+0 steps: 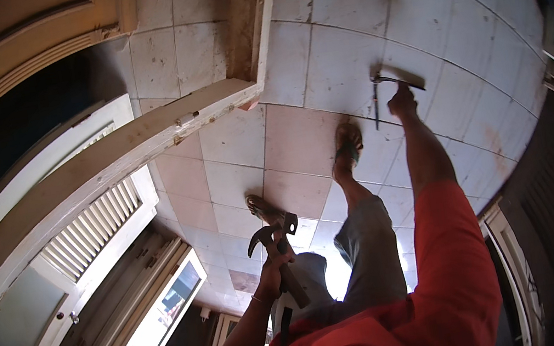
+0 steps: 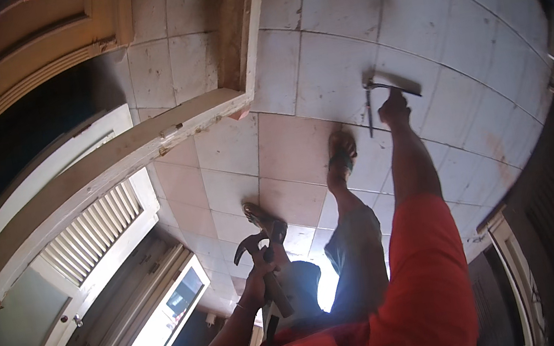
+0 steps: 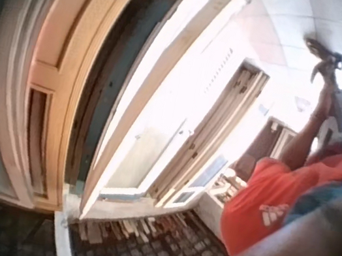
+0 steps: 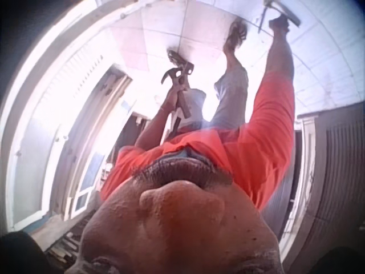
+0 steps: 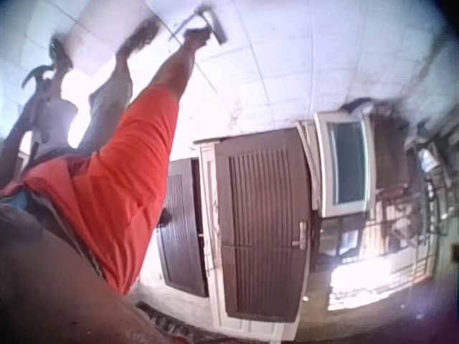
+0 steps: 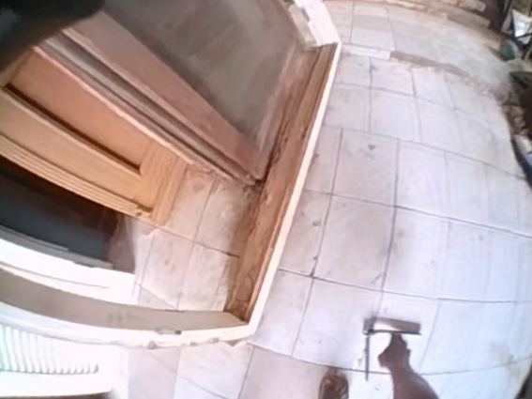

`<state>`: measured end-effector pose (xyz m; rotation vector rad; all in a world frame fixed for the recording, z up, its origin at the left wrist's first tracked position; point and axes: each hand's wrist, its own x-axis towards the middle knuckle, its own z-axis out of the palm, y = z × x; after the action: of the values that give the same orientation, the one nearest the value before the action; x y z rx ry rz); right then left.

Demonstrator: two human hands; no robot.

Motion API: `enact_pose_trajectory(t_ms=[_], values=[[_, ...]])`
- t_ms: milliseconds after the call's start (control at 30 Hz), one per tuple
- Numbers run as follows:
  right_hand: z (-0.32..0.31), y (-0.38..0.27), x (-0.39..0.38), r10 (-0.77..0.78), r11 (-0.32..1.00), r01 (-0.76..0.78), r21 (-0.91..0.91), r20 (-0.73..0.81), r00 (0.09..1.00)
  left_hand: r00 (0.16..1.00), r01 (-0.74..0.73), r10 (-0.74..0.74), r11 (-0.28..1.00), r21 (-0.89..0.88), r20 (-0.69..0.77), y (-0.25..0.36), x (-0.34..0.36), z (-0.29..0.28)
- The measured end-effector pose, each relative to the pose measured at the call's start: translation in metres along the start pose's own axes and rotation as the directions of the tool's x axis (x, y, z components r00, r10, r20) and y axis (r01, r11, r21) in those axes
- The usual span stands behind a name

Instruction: The person uses a hammer and a pair of pincers to remove nails or staples from a wooden door frame.

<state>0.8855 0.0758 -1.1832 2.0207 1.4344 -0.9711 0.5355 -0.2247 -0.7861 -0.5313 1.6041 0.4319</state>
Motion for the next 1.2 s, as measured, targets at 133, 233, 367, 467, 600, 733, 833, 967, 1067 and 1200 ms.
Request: enact_pose_trajectory(t_ms=[133, 233, 367, 467, 600, 733, 833, 967, 1067, 1200], values=[[0.02, -0.005, 0.041, -0.007, 0.979, -0.019, -0.205, -0.129, 0.992, 0.993, 0.112, -0.114, 0.991, -0.066, -0.021, -0.012, 0.037, -0.016], [0.033, -0.039, 0.032, -0.007, 0.936, -0.021, -0.35, -0.077, 0.997, 0.993, 0.049, -0.061, 0.992, -0.115, -0.101, -0.023, 0.034, -0.014], [0.089, 0.012, 0.013, -0.088, 0.974, 0.132, 0.184, -0.228, 0.97, 0.999, 0.028, -0.029, 0.999, -0.039, -0.029, -0.012, 0.033, -0.015], [0.083, -0.037, -0.049, -0.095, 0.775, 0.264, 0.575, -0.307, 0.947, 0.997, -0.05, 0.048, 0.998, -0.03, -0.059, -0.01, 0.015, -0.01], [-0.025, -0.101, -0.166, -0.332, 0.711, 0.445, 0.544, -0.298, 0.895, 0.997, -0.051, 0.049, 0.998, -0.031, -0.064, -0.029, -0.009, -0.022], [-0.127, -0.126, -0.269, -0.505, 0.505, 0.712, 0.488, -0.502, 0.702, 0.992, -0.096, 0.096, 0.995, 0.004, -0.079, -0.027, -0.051, -0.019], [-0.228, -0.147, -0.354, -0.662, 0.303, 0.9, 0.312, -0.61, 0.435, 0.983, -0.162, 0.165, 0.986, 0.038, -0.079, -0.032, -0.077, -0.032], [-0.332, -0.177, -0.457, -0.689, 0.118, 0.988, 0.104, -0.708, 0.156, 0.929, -0.366, 0.366, 0.931, 0.007, -0.06, -0.012, -0.141, -0.043], [-0.387, -0.23, -0.546, -0.477, -0.276, 0.887, 0.371, -0.854, 0.209, 0.857, -0.502, 0.502, 0.864, 0.03, -0.119, -0.022, -0.153, -0.066], [-0.435, -0.293, -0.611, -0.617, -0.478, 0.575, 0.664, -0.719, 0.318, 0.779, -0.623, 0.591, 0.768, -0.148, -0.212, -0.04, -0.137, -0.117]])
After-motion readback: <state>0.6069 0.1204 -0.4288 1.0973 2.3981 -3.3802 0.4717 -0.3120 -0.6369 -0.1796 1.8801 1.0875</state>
